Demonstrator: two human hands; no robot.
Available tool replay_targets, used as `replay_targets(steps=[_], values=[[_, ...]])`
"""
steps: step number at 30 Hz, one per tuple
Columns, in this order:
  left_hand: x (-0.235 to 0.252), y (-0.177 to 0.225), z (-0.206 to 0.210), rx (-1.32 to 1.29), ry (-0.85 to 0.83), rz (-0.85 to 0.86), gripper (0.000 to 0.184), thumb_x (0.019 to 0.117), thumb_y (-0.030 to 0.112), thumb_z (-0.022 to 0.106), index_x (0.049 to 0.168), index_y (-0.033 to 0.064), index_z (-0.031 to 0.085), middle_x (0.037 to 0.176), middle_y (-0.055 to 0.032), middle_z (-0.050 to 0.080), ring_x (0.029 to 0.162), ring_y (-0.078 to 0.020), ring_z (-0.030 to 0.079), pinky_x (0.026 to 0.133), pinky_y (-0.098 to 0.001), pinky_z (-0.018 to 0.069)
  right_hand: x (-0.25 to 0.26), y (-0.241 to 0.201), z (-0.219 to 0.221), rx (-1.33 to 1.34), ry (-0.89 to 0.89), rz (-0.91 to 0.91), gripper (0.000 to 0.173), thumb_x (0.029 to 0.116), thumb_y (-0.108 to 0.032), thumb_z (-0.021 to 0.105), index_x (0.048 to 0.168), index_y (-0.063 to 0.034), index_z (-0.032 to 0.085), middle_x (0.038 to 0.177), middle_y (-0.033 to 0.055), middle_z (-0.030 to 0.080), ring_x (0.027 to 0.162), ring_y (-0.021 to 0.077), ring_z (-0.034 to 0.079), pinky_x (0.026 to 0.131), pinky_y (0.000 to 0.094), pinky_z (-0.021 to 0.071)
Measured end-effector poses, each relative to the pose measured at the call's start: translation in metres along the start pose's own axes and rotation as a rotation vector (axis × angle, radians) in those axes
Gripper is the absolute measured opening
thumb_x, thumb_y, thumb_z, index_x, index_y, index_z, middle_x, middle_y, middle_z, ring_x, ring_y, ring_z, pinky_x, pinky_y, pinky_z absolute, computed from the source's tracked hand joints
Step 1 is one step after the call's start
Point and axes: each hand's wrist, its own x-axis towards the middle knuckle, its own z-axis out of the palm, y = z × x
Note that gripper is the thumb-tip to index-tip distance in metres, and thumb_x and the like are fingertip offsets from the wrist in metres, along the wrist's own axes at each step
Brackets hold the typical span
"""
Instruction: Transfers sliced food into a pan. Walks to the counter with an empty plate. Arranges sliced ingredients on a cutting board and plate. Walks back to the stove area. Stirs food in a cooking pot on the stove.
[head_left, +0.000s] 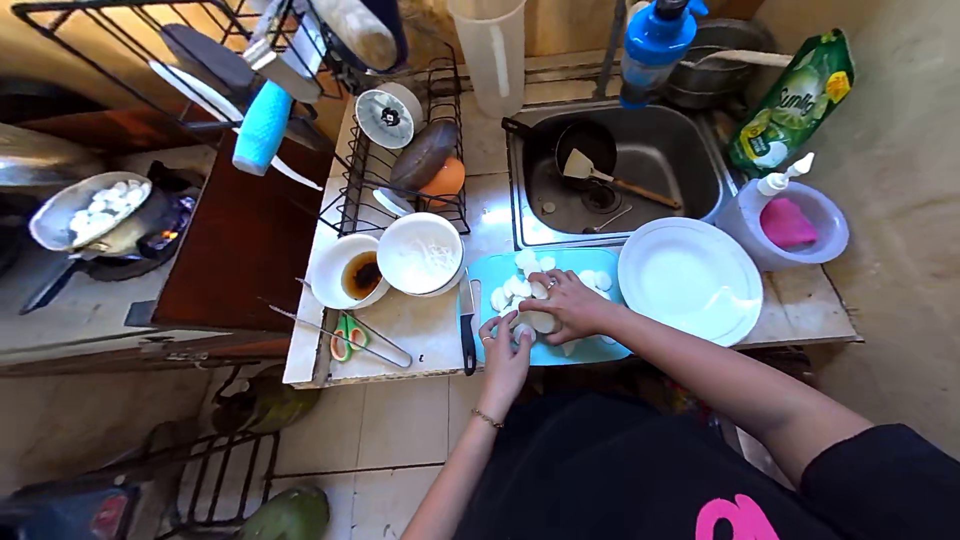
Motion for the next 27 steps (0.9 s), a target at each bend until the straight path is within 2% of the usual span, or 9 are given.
replay_targets(steps=[2,4,8,11,14,17,21,23,27], values=[[0.001,-0.001,0.000,0.013,0.010,0.008,0.044,0.1044,0.015,0.053,0.146,0.0017,0.050,0.152,-0.0299,0.032,0.104,-0.0271,0.062,0.083,-0.0339,0.0547,0.001,0.000,0.000,0.015,0.002,0.000,0.069,0.0861,-0.041,0.080,0.149,-0.0279,0.053,0.160,0.0287,0.034,0.141,0.0556,0.036,0.103,0.0708,0.0348],[0.001,0.000,0.000,0.038,0.011,0.014,0.044,0.1040,0.015,0.055,0.145,0.0012,0.050,0.151,-0.0299,0.033,0.101,-0.0254,0.063,0.081,-0.0322,0.0552,0.002,0.002,0.002,0.033,0.018,-0.016,0.064,0.0876,-0.034,0.079,0.146,-0.0248,0.055,0.158,0.0288,0.037,0.139,0.0548,0.038,0.103,0.0695,0.0360],[0.003,0.003,-0.003,0.089,0.004,0.006,0.043,0.1041,0.016,0.055,0.145,0.0015,0.051,0.149,-0.0299,0.035,0.099,-0.0258,0.065,0.081,-0.0333,0.0558,0.006,0.001,0.001,0.099,0.048,-0.087,0.057,0.0835,-0.021,0.083,0.136,-0.0155,0.063,0.151,0.0310,0.042,0.132,0.0562,0.043,0.101,0.0679,0.0404],[0.009,0.007,-0.013,0.135,-0.005,0.012,0.039,0.1054,0.018,0.052,0.139,-0.0010,0.055,0.145,-0.0296,0.044,0.105,-0.0313,0.064,0.086,-0.0406,0.0550,0.008,0.001,-0.001,0.155,0.073,-0.120,0.053,0.0811,-0.014,0.083,0.131,-0.0107,0.067,0.148,0.0326,0.045,0.128,0.0572,0.046,0.101,0.0674,0.0428],[0.028,0.021,-0.024,0.184,-0.013,0.090,0.037,0.1076,0.016,0.044,0.136,-0.0050,0.054,0.137,-0.0254,0.056,0.113,-0.0321,0.063,0.093,-0.0441,0.0529,0.008,0.002,-0.004,0.166,0.092,-0.147,0.047,0.0835,-0.010,0.080,0.129,-0.0088,0.068,0.145,0.0319,0.047,0.126,0.0551,0.048,0.099,0.0639,0.0460],[0.065,0.043,-0.029,0.242,-0.054,0.189,0.039,0.1084,0.014,0.042,0.140,-0.0060,0.052,0.138,-0.0256,0.057,0.122,-0.0342,0.060,0.101,-0.0461,0.0498,0.008,0.001,-0.007,0.196,0.103,-0.169,0.046,0.0839,-0.005,0.079,0.128,-0.0066,0.068,0.144,0.0316,0.048,0.126,0.0536,0.049,0.101,0.0611,0.0460],[0.124,0.062,-0.025,0.372,-0.102,0.238,0.040,0.1074,0.011,0.045,0.145,-0.0003,0.051,0.138,-0.0240,0.058,0.123,-0.0374,0.060,0.104,-0.0514,0.0482,0.007,0.001,-0.010,0.207,0.152,-0.196,0.043,0.0830,-0.003,0.078,0.125,-0.0053,0.068,0.140,0.0315,0.051,0.123,0.0522,0.052,0.101,0.0591,0.0471],[0.144,0.067,-0.022,0.467,-0.123,0.278,0.038,0.1055,0.009,0.049,0.142,-0.0002,0.056,0.134,-0.0247,0.060,0.122,-0.0396,0.060,0.104,-0.0536,0.0473,0.004,0.001,-0.013,0.218,0.194,-0.202,0.042,0.0817,-0.001,0.079,0.123,-0.0052,0.069,0.138,0.0310,0.053,0.121,0.0514,0.053,0.100,0.0590,0.0480],[0.154,0.074,-0.016,0.609,-0.167,0.331,0.027,0.1016,0.007,0.058,0.126,-0.0009,0.068,0.122,-0.0268,0.065,0.117,-0.0444,0.061,0.101,-0.0591,0.0471,-0.010,-0.003,-0.025,0.255,0.325,-0.204,0.037,0.0813,-0.002,0.078,0.118,-0.0038,0.071,0.133,0.0301,0.057,0.114,0.0489,0.059,0.094,0.0579,0.0524]])
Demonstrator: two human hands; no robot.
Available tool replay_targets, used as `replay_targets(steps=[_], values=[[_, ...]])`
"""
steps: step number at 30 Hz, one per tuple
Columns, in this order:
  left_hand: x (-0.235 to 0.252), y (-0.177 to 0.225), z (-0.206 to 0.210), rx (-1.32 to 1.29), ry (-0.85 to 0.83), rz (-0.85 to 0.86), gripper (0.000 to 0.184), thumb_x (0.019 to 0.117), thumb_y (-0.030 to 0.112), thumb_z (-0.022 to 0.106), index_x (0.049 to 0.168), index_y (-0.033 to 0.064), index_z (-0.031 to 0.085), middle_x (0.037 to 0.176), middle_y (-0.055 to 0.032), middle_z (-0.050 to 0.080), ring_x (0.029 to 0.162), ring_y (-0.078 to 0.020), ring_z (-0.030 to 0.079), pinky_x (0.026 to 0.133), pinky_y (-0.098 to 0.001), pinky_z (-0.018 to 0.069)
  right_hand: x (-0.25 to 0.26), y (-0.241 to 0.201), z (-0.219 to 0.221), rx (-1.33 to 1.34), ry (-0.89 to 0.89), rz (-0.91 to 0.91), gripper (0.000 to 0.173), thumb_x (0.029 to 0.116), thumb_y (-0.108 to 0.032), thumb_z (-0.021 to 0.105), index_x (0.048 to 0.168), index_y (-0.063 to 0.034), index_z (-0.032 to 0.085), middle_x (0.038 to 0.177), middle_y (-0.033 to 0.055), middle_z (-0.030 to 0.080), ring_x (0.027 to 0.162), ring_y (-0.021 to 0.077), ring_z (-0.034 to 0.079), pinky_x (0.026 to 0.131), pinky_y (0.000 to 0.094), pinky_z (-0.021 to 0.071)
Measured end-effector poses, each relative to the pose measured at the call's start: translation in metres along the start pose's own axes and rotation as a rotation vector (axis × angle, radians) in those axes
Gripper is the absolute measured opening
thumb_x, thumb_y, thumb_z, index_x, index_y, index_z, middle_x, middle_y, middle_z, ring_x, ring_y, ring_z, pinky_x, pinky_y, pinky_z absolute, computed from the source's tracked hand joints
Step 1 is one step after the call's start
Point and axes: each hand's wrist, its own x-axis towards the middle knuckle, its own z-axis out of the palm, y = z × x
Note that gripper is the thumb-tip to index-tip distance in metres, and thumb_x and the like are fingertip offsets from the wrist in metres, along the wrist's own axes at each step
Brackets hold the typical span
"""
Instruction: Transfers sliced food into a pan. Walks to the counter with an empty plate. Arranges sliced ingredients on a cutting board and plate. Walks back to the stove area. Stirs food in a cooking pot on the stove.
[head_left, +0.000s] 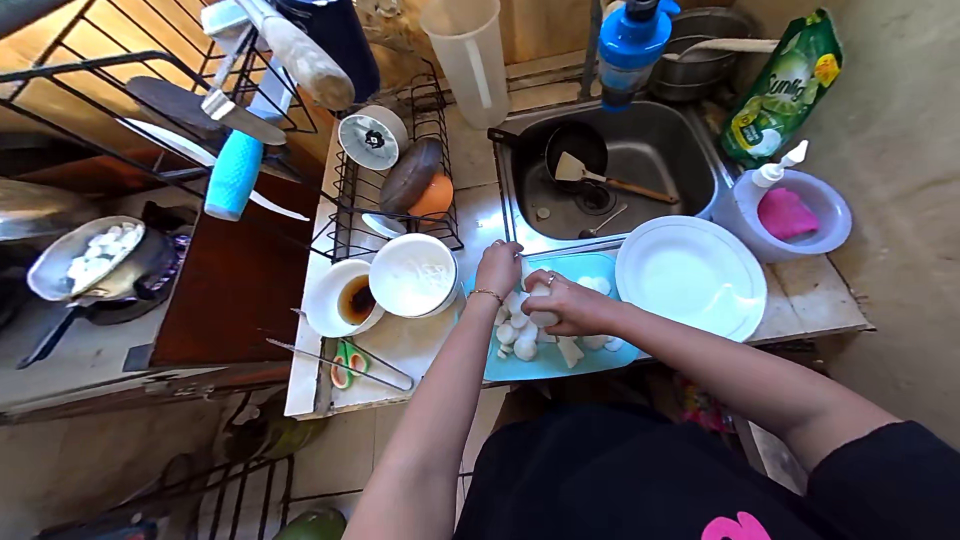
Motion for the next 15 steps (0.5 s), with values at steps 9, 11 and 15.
replay_targets(steps=[9,11,15], values=[[0.011,-0.007,0.008,0.047,-0.048,-0.021,0.025,0.0988,0.006,0.062,0.121,-0.0039,0.066,0.120,-0.0308,0.062,0.115,-0.0483,0.060,0.097,-0.0630,0.0484,-0.110,0.009,-0.063,-0.080,0.325,0.496,0.039,0.0783,-0.001,0.082,0.115,-0.0020,0.070,0.134,0.0262,0.056,0.114,0.0411,0.062,0.091,0.0568,0.0550],[0.011,-0.008,0.004,0.045,-0.058,-0.020,0.025,0.0985,0.007,0.063,0.121,-0.0041,0.066,0.120,-0.0301,0.063,0.116,-0.0475,0.060,0.098,-0.0630,0.0476,-0.135,0.018,-0.070,-0.089,0.331,0.648,0.038,0.0830,-0.004,0.081,0.119,-0.0026,0.068,0.135,0.0263,0.055,0.115,0.0407,0.062,0.093,0.0572,0.0543],[0.009,-0.012,-0.005,0.039,-0.099,0.014,0.024,0.1001,0.009,0.062,0.119,-0.0054,0.065,0.115,-0.0284,0.066,0.112,-0.0465,0.063,0.097,-0.0644,0.0469,-0.162,0.025,-0.079,-0.017,0.346,0.770,0.044,0.0886,-0.013,0.081,0.128,-0.0024,0.066,0.136,0.0245,0.060,0.119,0.0403,0.062,0.097,0.0575,0.0531]])
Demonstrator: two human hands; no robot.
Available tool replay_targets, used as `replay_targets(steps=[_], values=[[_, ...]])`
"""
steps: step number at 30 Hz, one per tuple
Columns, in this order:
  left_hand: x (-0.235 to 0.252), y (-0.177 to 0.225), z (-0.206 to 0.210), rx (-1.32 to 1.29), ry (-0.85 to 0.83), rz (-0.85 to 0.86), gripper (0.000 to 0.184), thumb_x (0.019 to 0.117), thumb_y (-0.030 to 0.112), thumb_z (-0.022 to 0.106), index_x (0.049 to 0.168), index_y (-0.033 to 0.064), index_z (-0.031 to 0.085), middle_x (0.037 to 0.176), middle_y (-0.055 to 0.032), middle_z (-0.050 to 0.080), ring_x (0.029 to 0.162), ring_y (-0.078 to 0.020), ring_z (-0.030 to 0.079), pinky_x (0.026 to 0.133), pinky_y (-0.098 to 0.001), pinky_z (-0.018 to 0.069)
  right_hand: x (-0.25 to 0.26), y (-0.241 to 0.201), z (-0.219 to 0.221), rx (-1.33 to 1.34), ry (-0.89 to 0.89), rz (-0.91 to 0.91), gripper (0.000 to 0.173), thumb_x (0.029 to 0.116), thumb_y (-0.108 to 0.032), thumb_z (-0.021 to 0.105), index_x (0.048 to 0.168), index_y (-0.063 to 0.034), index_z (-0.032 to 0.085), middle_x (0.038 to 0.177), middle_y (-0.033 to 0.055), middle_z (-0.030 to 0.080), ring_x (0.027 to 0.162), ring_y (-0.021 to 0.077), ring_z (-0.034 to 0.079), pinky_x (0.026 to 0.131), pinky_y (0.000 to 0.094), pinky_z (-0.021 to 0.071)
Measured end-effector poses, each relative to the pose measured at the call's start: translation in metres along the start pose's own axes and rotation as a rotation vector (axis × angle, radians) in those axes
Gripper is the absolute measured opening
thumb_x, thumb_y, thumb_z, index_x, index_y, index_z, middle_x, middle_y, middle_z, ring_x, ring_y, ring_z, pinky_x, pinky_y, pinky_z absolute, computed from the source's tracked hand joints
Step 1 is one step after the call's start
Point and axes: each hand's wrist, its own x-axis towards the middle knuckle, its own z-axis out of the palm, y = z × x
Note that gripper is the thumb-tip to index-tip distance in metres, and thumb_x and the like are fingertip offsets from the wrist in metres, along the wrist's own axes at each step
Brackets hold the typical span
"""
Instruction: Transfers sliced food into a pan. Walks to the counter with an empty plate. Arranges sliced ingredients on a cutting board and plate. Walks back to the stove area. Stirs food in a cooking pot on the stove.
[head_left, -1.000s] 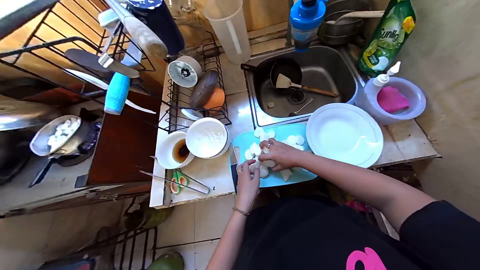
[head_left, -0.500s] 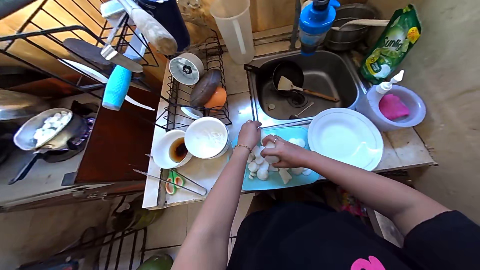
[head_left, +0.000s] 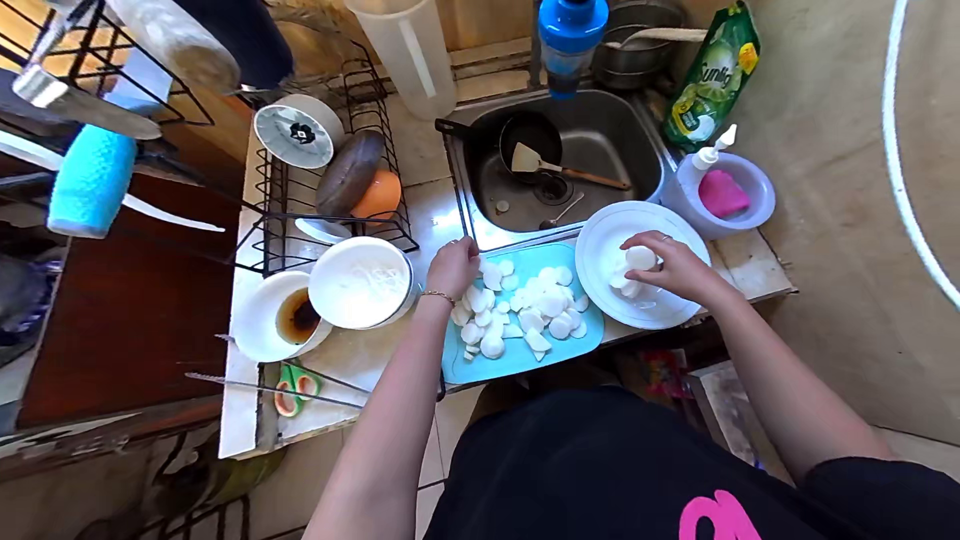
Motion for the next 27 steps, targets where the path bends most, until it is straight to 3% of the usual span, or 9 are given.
replay_targets(steps=[5,7,10,13,17,21,27], values=[[-0.013,-0.003,-0.006,-0.005,0.054,0.044,0.021,0.1022,0.010,0.060,0.118,-0.0036,0.064,0.106,-0.0265,0.068,0.098,-0.0451,0.067,0.088,-0.0650,0.0505,-0.011,0.007,-0.016,0.080,0.077,0.102,0.049,0.0884,-0.006,0.080,0.134,-0.0047,0.062,0.124,0.0223,0.068,0.099,0.0371,0.072,0.087,0.0561,0.0594],[-0.021,0.000,-0.012,-0.016,0.116,0.063,0.021,0.1036,0.010,0.058,0.118,-0.0051,0.063,0.106,-0.0276,0.067,0.099,-0.0460,0.066,0.088,-0.0655,0.0499,-0.013,0.008,-0.020,0.061,0.088,0.135,0.050,0.0884,-0.008,0.081,0.134,-0.0029,0.061,0.128,0.0212,0.066,0.103,0.0369,0.072,0.089,0.0549,0.0595],[-0.032,0.002,-0.018,-0.044,0.192,0.078,0.023,0.1044,0.010,0.057,0.120,-0.0058,0.061,0.108,-0.0274,0.067,0.100,-0.0457,0.066,0.089,-0.0651,0.0499,-0.013,0.012,-0.014,-0.049,0.093,0.180,0.050,0.0907,-0.018,0.081,0.133,0.0005,0.063,0.131,0.0256,0.064,0.116,0.0433,0.064,0.096,0.0607,0.0529],[-0.041,0.005,-0.021,-0.086,0.227,0.082,0.024,0.1049,0.011,0.057,0.121,-0.0063,0.060,0.110,-0.0267,0.067,0.100,-0.0439,0.067,0.089,-0.0625,0.0509,-0.008,0.008,0.008,-0.130,-0.003,0.221,0.055,0.0912,-0.025,0.080,0.139,-0.0038,0.061,0.147,0.0292,0.049,0.128,0.0498,0.053,0.103,0.0669,0.0447],[-0.056,0.005,-0.013,-0.160,0.213,0.076,0.024,0.1045,0.013,0.058,0.120,-0.0050,0.061,0.107,-0.0238,0.068,0.095,-0.0366,0.069,0.087,-0.0563,0.0534,-0.005,0.004,0.020,-0.145,-0.016,0.211,0.028,0.0983,-0.018,0.070,0.121,-0.0004,0.069,0.135,0.0299,0.056,0.122,0.0489,0.056,0.101,0.0638,0.0467],[-0.079,0.007,0.001,-0.241,0.100,0.037,0.025,0.1043,0.013,0.058,0.122,-0.0049,0.061,0.108,-0.0222,0.069,0.097,-0.0322,0.069,0.090,-0.0505,0.0538,-0.014,0.008,0.008,-0.189,0.007,0.316,0.027,0.1023,-0.016,0.063,0.121,0.0027,0.068,0.120,0.0280,0.065,0.112,0.0459,0.063,0.098,0.0625,0.0483],[-0.095,0.012,0.022,-0.316,-0.005,-0.014,0.028,0.1056,0.014,0.055,0.125,-0.0049,0.061,0.116,-0.0207,0.067,0.099,-0.0264,0.069,0.091,-0.0420,0.0549,-0.021,0.007,0.010,-0.213,-0.036,0.343,0.041,0.0962,-0.021,0.073,0.129,0.0031,0.064,0.134,0.0299,0.058,0.124,0.0495,0.056,0.104,0.0638,0.0441]])
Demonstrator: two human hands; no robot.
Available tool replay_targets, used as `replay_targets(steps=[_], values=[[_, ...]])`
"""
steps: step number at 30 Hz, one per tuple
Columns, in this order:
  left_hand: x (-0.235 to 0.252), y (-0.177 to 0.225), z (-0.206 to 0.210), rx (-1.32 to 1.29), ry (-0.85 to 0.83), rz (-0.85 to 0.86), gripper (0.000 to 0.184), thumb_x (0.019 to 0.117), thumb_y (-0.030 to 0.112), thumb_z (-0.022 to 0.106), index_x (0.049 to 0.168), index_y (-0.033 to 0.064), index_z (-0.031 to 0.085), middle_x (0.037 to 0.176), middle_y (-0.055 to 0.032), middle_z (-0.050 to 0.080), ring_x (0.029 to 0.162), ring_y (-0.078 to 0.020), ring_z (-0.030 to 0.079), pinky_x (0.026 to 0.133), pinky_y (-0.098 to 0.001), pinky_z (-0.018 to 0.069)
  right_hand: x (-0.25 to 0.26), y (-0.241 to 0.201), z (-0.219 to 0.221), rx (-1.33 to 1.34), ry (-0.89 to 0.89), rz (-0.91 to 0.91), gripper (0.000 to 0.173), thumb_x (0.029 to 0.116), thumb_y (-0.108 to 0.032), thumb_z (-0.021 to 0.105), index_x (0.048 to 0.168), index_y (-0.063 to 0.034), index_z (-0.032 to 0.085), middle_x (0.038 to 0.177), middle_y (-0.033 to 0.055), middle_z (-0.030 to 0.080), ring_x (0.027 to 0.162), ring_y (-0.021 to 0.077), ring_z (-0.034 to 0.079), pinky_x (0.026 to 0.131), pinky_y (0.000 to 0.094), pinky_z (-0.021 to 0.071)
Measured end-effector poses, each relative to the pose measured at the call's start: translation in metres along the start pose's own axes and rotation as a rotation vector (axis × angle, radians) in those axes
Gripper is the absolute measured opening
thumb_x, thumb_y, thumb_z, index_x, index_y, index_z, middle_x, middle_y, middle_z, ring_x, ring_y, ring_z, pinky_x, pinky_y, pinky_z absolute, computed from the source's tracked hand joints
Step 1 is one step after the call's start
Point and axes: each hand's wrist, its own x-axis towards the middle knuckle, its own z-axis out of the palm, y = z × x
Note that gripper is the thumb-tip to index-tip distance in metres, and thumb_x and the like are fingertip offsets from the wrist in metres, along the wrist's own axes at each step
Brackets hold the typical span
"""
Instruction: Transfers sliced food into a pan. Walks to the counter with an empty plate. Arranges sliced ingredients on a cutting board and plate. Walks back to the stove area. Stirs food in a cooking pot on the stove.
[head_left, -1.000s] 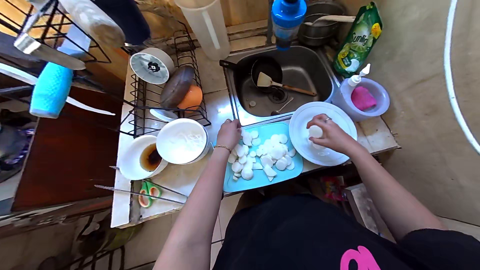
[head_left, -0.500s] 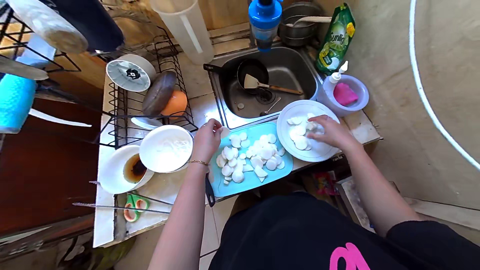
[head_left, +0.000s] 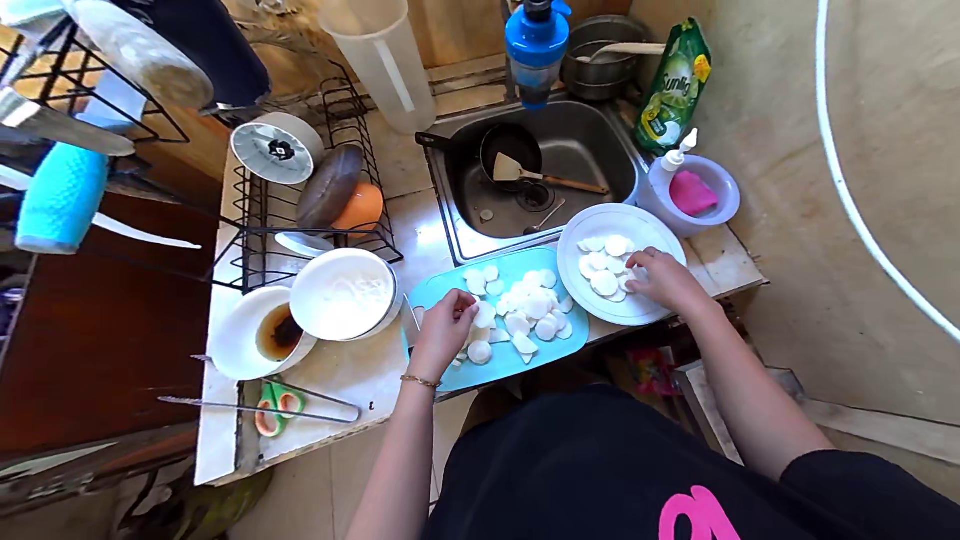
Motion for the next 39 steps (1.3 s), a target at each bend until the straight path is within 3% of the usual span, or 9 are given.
replay_targets(steps=[4,11,14,16,19,21,27,31,39], values=[[0.001,0.004,0.006,-0.003,-0.040,-0.009,0.029,0.1060,0.015,0.054,0.126,-0.0046,0.061,0.117,-0.0206,0.067,0.100,-0.0258,0.069,0.093,-0.0412,0.0545,0.009,-0.008,0.011,0.032,0.022,-0.122,0.061,0.0889,-0.035,0.081,0.136,-0.0024,0.061,0.140,0.0297,0.054,0.126,0.0531,0.052,0.102,0.0688,0.0434],[-0.001,0.007,0.003,0.095,0.006,0.001,0.032,0.1066,0.016,0.054,0.131,-0.0030,0.061,0.124,-0.0218,0.065,0.107,-0.0311,0.067,0.096,-0.0445,0.0527,0.018,-0.020,0.007,0.058,-0.122,-0.152,0.038,0.0975,-0.012,0.068,0.130,0.0045,0.059,0.123,0.0295,0.064,0.116,0.0456,0.062,0.101,0.0619,0.0471],[-0.016,-0.003,-0.010,0.100,0.099,-0.001,0.031,0.1059,0.017,0.055,0.130,-0.0031,0.062,0.120,-0.0224,0.067,0.103,-0.0333,0.069,0.092,-0.0481,0.0548,0.012,-0.010,-0.001,0.095,0.010,-0.114,0.027,0.1020,-0.006,0.060,0.126,0.0053,0.063,0.113,0.0294,0.068,0.107,0.0460,0.066,0.096,0.0625,0.0496],[-0.028,-0.011,-0.017,0.104,0.136,-0.034,0.032,0.1057,0.017,0.056,0.131,-0.0025,0.061,0.120,-0.0217,0.067,0.103,-0.0326,0.069,0.092,-0.0484,0.0548,0.011,0.000,-0.006,0.070,0.135,-0.092,0.027,0.1033,-0.005,0.055,0.127,0.0027,0.066,0.121,0.0282,0.067,0.116,0.0462,0.064,0.102,0.0625,0.0473],[-0.045,-0.022,-0.019,0.094,0.163,-0.086,0.034,0.1041,0.015,0.058,0.132,-0.0038,0.060,0.120,-0.0229,0.067,0.102,-0.0342,0.069,0.091,-0.0490,0.0550,0.012,0.010,-0.007,0.073,0.219,-0.076,0.032,0.0996,-0.009,0.065,0.129,0.0022,0.066,0.134,0.0310,0.059,0.125,0.0496,0.057,0.106,0.0633,0.0441],[-0.055,-0.027,-0.014,0.086,0.164,-0.124,0.036,0.1032,0.015,0.060,0.133,-0.0043,0.059,0.121,-0.0241,0.066,0.103,-0.0350,0.068,0.091,-0.0488,0.0547,0.012,0.008,-0.004,0.097,0.132,-0.041,0.047,0.0937,-0.018,0.076,0.134,0.0026,0.062,0.139,0.0331,0.053,0.122,0.0506,0.056,0.103,0.0643,0.0457],[-0.070,-0.032,0.005,0.047,0.180,-0.143,0.039,0.1009,0.016,0.065,0.134,-0.0028,0.058,0.123,-0.0235,0.064,0.098,-0.0304,0.069,0.084,-0.0434,0.0570,0.020,0.006,-0.006,0.143,0.103,0.030,0.048,0.0968,-0.017,0.073,0.136,0.0060,0.057,0.125,0.0307,0.061,0.106,0.0441,0.063,0.093,0.0578,0.0509],[-0.071,-0.034,0.005,0.048,0.224,-0.108,0.039,0.1003,0.016,0.065,0.133,-0.0033,0.059,0.120,-0.0234,0.065,0.096,-0.0314,0.069,0.082,-0.0453,0.0570,0.022,0.010,-0.014,0.108,0.031,0.155,0.061,0.0932,-0.030,0.078,0.134,0.0094,0.057,0.125,0.0325,0.062,0.117,0.0476,0.059,0.103,0.0632,0.0443],[-0.073,-0.039,-0.001,0.034,0.252,-0.098,0.037,0.1010,0.016,0.064,0.133,-0.0021,0.059,0.119,-0.0220,0.065,0.096,-0.0307,0.069,0.081,-0.0451,0.0575,0.029,0.009,-0.010,0.199,-0.046,0.113,0.056,0.0897,-0.017,0.081,0.132,0.0083,0.056,0.123,0.0304,0.059,0.109,0.0418,0.060,0.097,0.0573,0.0476]])
